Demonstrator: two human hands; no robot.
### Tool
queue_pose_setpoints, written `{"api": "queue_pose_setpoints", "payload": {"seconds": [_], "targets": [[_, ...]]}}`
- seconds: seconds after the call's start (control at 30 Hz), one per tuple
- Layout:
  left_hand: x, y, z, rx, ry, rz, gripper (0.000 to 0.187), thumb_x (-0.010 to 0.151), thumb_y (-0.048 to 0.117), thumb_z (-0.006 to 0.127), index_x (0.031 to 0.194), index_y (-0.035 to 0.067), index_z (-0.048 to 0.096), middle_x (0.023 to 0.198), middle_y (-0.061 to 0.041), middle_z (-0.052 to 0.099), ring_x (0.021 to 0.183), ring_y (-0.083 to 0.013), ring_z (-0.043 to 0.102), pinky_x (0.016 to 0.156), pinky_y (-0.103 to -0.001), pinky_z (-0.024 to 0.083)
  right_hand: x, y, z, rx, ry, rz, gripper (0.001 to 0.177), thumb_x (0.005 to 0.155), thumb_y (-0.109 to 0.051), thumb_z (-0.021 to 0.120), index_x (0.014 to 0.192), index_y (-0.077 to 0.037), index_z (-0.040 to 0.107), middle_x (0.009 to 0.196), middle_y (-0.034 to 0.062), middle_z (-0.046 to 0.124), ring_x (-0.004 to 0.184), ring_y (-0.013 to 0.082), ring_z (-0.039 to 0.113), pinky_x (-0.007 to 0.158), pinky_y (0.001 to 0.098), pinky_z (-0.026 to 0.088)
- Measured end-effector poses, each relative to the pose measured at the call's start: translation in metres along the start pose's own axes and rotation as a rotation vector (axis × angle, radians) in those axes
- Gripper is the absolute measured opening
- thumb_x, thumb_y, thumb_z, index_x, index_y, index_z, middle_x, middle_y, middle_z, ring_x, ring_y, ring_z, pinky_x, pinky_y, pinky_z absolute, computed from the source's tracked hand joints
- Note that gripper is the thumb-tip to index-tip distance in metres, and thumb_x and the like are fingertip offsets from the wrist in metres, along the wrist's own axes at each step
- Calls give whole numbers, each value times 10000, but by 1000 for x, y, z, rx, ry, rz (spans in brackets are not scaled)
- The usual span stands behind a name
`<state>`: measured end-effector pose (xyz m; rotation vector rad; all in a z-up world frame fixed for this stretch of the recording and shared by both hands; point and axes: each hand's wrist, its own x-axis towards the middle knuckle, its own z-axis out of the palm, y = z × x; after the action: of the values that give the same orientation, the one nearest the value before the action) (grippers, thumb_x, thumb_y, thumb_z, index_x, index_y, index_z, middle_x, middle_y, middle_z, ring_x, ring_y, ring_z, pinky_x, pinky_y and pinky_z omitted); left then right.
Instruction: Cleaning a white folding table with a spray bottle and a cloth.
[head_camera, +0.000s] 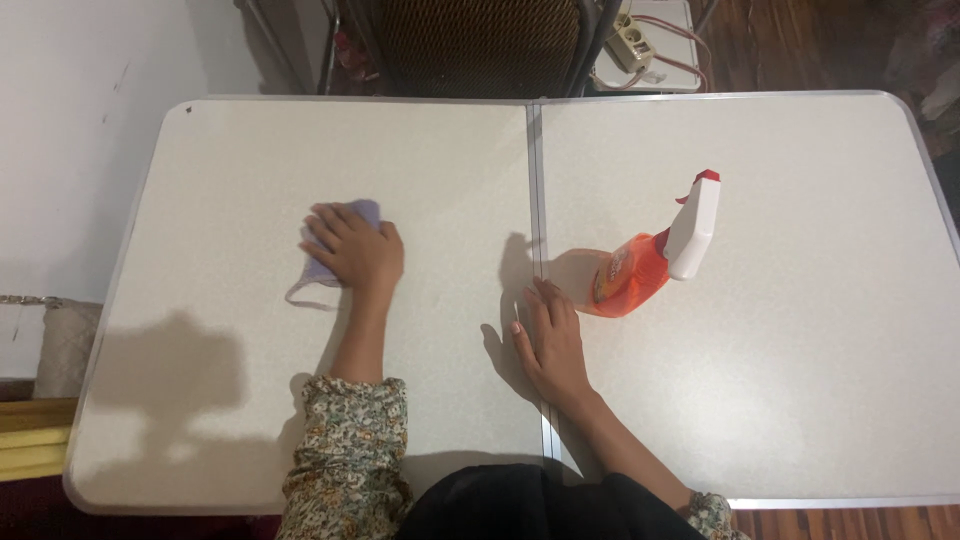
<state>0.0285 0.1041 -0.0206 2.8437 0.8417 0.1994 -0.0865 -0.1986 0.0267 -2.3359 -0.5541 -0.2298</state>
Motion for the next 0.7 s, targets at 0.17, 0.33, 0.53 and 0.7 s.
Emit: {"api": "queue_pose_setpoints", "payload": {"seconds": [0.17, 0.33, 0.53, 0.7], "targets": [[-30, 41, 0, 16, -69, 145, 865, 943, 413, 473, 1553, -134, 196, 1646, -344, 103, 1523, -510, 34, 1172, -689, -25, 0, -2, -1, 25, 15, 29, 489, 998, -250, 561, 1395, 28, 497, 1506, 241, 433, 1421, 428, 389, 1160, 539, 332], [-66, 77, 2, 14, -148, 354, 845, 946, 408, 479, 1542, -124, 203, 1637, -331, 130, 1527, -497, 60, 1173, -687, -22, 1, 1, 0, 38, 41, 38, 491, 997, -245, 567, 1396, 32, 494, 1491, 240, 443, 1413, 422, 408, 1165, 528, 341], [-107, 99, -7, -130, -115, 660, 801, 922, 398, 562, 1529, -72, 332, 1640, -272, 249, 1537, -447, 154, 1200, -672, 55, 2, 1, 0, 59, 90, 45, 471, 993, -228, 579, 1370, 44, 501, 1489, 256, 452, 1408, 432, 427, 1170, 516, 353], [-114, 102, -4, -145, -171, 906, 726, 903, 379, 634, 1485, -7, 436, 1629, -206, 306, 1525, -398, 207, 1207, -630, 103, -2, 5, 1, 81, 104, 28, 526, 983, -244, 611, 1406, 47, 499, 1484, 259, 460, 1403, 438, 436, 1181, 518, 346]]}}
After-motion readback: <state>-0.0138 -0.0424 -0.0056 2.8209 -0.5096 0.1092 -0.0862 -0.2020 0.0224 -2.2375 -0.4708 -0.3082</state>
